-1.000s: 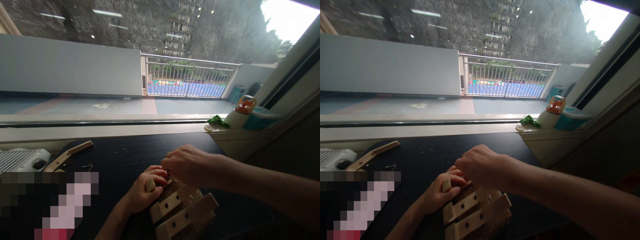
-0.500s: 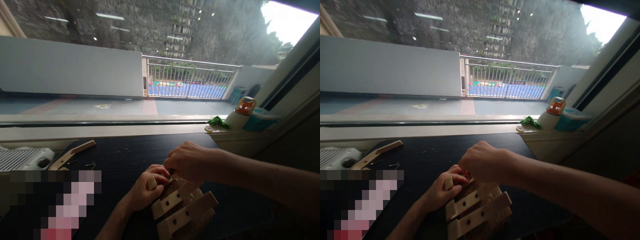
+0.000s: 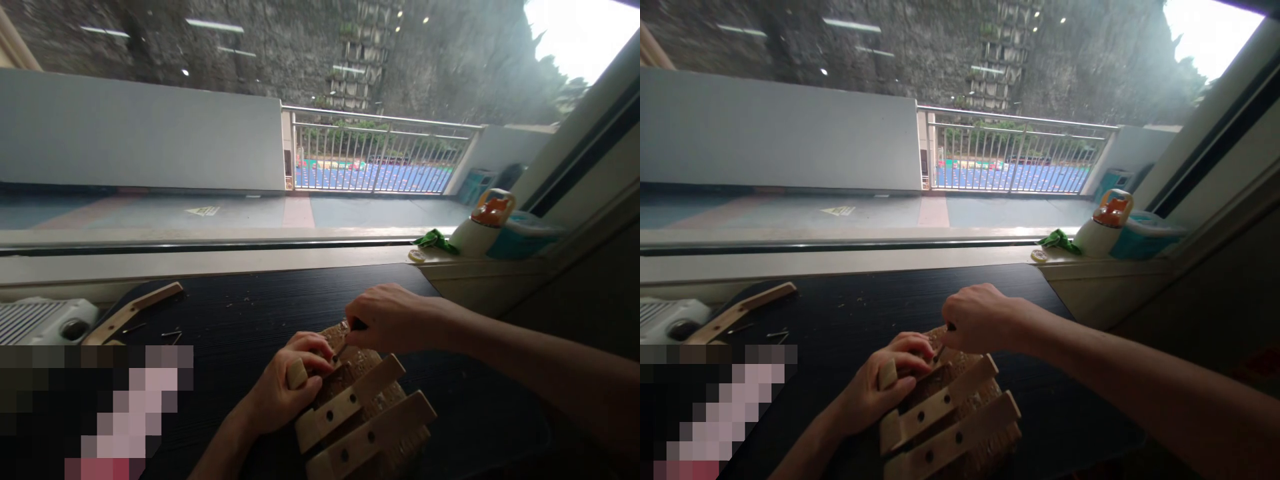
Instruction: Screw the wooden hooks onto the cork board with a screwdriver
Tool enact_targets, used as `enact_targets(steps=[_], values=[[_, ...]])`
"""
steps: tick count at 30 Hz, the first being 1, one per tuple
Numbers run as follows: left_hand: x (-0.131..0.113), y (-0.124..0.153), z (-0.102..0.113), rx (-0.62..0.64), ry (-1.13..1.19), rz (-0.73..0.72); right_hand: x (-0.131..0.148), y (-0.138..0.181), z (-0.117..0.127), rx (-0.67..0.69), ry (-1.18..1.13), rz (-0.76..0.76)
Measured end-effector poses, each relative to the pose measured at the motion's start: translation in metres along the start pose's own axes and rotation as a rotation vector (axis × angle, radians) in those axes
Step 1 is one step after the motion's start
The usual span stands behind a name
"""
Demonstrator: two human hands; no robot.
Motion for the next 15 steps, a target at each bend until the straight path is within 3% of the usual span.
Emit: enact_targets(steps=[6, 10, 15], values=[[0.002, 0.001, 0.0, -0.003, 0.03, 0.023, -0.033, 0.02, 0.006, -0.1, -0.269, -0.066], [0.003, 0.001, -0.001, -0.008, 0.048, 0.045, -0.048, 0.028, -0.015, -0.101, -0.538, -0.13], [0.004, 0.001, -0.002, -0.026, 0.073, 0.087, -0.047, 0.026, -0.041, -0.119, -0.765, -0.103]])
Point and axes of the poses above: each hand's wrist, its own y-axis away from the middle knuckle, its own z-axis out of the back of the hand, x = y × z, the point moved 7 cm from there along -y, towards the middle knuckle, and after that the axes turned 12 degrees about -z, right-handed, at the moved point
